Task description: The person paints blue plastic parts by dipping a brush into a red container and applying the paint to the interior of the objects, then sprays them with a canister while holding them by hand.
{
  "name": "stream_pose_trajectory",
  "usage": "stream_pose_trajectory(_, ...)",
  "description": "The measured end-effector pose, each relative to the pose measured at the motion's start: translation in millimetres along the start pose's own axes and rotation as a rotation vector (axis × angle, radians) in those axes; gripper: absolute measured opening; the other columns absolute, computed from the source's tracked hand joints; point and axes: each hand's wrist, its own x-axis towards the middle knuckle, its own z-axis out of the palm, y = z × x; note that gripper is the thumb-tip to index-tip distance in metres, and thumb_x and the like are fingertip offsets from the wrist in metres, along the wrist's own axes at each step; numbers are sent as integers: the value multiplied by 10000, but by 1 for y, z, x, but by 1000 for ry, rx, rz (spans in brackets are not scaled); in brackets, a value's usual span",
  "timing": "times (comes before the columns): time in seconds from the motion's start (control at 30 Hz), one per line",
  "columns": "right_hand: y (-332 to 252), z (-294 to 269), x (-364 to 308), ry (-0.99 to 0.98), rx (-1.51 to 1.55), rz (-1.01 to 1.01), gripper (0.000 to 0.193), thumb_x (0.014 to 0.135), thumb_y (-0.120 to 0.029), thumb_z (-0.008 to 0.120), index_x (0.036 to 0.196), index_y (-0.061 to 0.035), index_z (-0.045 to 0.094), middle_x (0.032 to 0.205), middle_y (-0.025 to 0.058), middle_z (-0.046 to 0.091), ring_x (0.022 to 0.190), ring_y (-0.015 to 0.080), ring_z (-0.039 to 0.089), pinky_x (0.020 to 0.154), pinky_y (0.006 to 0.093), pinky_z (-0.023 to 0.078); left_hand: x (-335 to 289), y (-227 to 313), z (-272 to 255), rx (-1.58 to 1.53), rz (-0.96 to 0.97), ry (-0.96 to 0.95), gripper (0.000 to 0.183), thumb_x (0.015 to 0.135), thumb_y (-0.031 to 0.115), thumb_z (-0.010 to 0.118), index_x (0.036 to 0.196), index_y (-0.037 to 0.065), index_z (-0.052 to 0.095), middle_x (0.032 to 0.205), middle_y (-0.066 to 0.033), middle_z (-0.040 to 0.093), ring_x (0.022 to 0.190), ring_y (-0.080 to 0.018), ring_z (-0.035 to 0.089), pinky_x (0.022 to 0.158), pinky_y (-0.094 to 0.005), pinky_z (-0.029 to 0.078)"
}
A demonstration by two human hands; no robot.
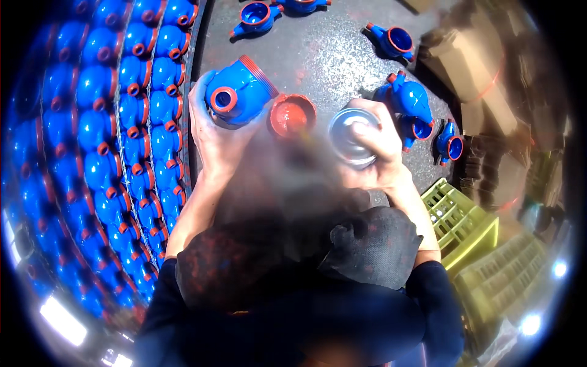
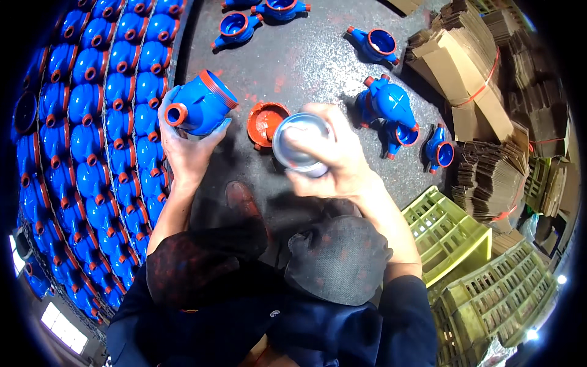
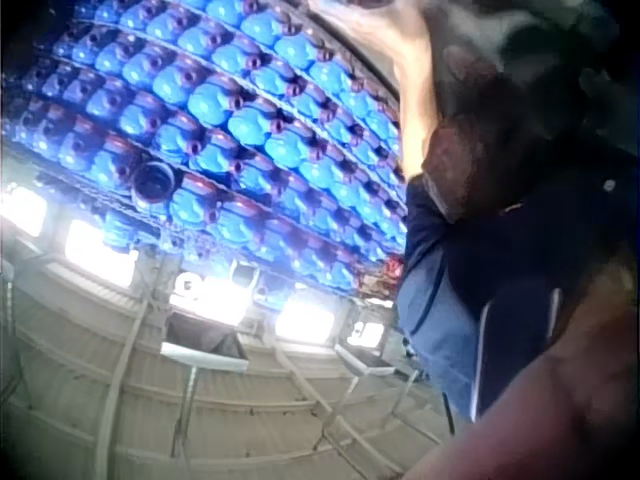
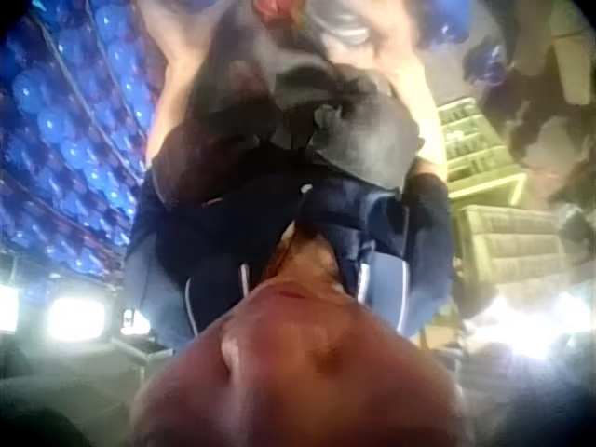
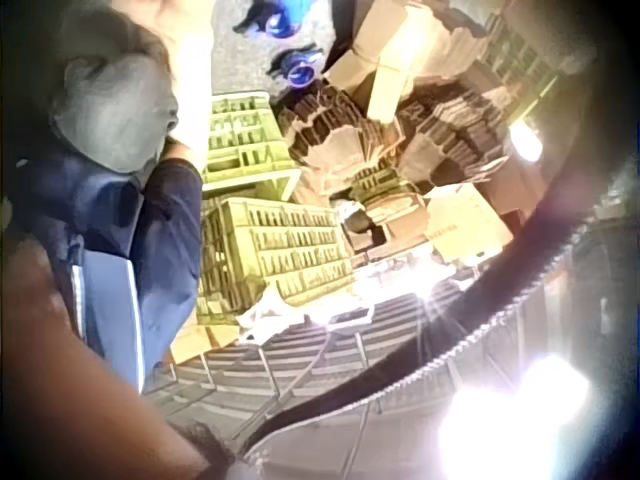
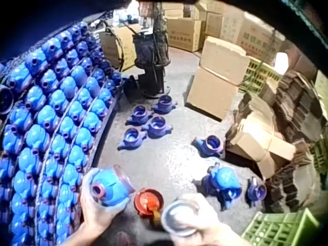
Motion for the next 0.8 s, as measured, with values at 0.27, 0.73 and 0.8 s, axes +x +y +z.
stream_pose_trajectory(0.27, -23, 15, 43, -240, -272, -62, 681, 586, -303, 802, 1242, -275, 624, 1147, 199, 547, 975, 340, 616, 725, 396, 583, 1, 1, 0, -43, 102, 40, 908, 543, 130, 943, 1286, -10, 438, 1190, -185, 552, 1059, -331, 590, 906, -396, 505)
stream_pose_trajectory(0.73, -29, 24, 47, -179, -244, -49, 627, 601, -229, 791, 1209, -222, 642, 1103, 204, 543, 916, 332, 635, 675, 389, 597, -3, -2, 3, -123, 84, 53, 901, 552, 133, 936, 1289, -11, 438, 1200, -185, 547, 1070, -324, 585, 916, -389, 500)
stream_pose_trajectory(0.8, -27, 26, 47, -132, -227, -87, 627, 602, -223, 792, 1211, -220, 642, 1105, 201, 543, 918, 325, 637, 675, 389, 597, -4, -3, 3, -139, 84, 51, 898, 555, 135, 936, 1290, -12, 441, 1200, -186, 547, 1069, -322, 585, 917, -387, 498)
